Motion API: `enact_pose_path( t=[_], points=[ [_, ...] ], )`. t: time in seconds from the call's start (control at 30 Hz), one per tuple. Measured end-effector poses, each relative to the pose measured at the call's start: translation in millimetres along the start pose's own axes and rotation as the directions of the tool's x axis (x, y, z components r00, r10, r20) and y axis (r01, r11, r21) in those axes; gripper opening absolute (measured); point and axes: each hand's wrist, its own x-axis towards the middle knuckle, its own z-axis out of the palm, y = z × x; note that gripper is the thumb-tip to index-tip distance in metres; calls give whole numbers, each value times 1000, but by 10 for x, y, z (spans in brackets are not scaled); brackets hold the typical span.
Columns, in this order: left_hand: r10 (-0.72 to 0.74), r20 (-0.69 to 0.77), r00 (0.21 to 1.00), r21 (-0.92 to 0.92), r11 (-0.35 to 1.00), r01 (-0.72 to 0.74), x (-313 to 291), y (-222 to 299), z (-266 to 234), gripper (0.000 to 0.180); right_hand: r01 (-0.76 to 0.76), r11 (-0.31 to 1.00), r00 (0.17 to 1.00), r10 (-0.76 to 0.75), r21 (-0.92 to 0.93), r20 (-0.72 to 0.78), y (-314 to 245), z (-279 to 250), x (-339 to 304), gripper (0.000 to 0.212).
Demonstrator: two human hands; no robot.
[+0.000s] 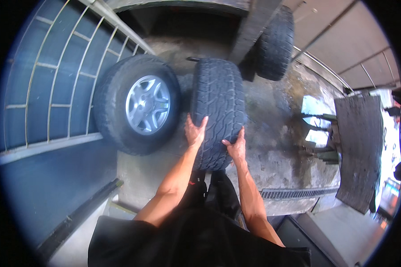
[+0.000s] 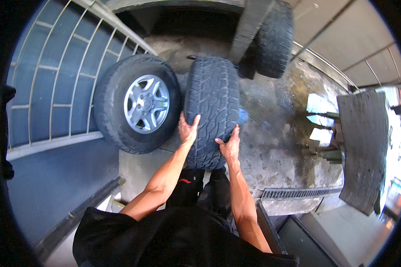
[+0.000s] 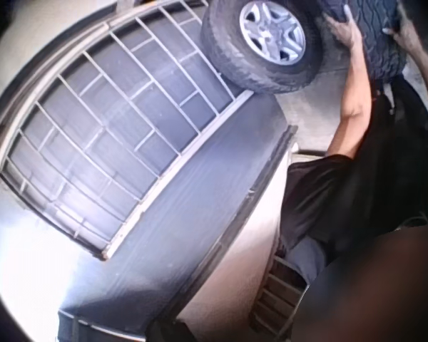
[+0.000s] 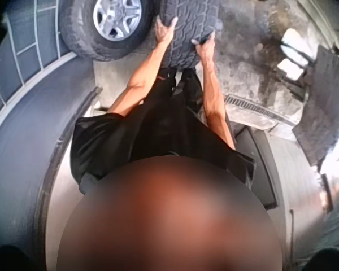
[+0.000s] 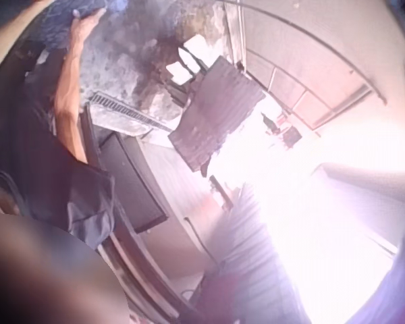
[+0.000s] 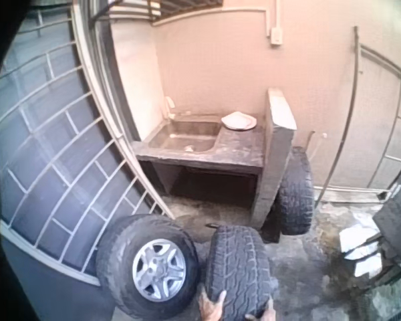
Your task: The person wipes the front bumper of a lifted SUV with a cloth, then retrieves a tire from a storage area and rolls it to the vehicle. The person lifts the tire and mounts it onto the front wheel hub.
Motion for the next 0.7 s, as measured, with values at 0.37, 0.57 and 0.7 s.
enact_pose_path(
  t=[0.37,0.57,0.7],
  points=[
    [12,-201,980,-37,999,-20,-1227,12,1057,107,108,987,986,-92,-116,138,986,-1137,301,122],
    [-30,-216,976,-148,989,-2,-2409,-91,1952,115,68,921,997,-46,-382,66,1041,-1712,256,116],
    [121,327,937,-139,987,-79,-3316,-209,1934,101,126,991,976,-133,-50,-174,464,-1287,120,91]
  ],
)
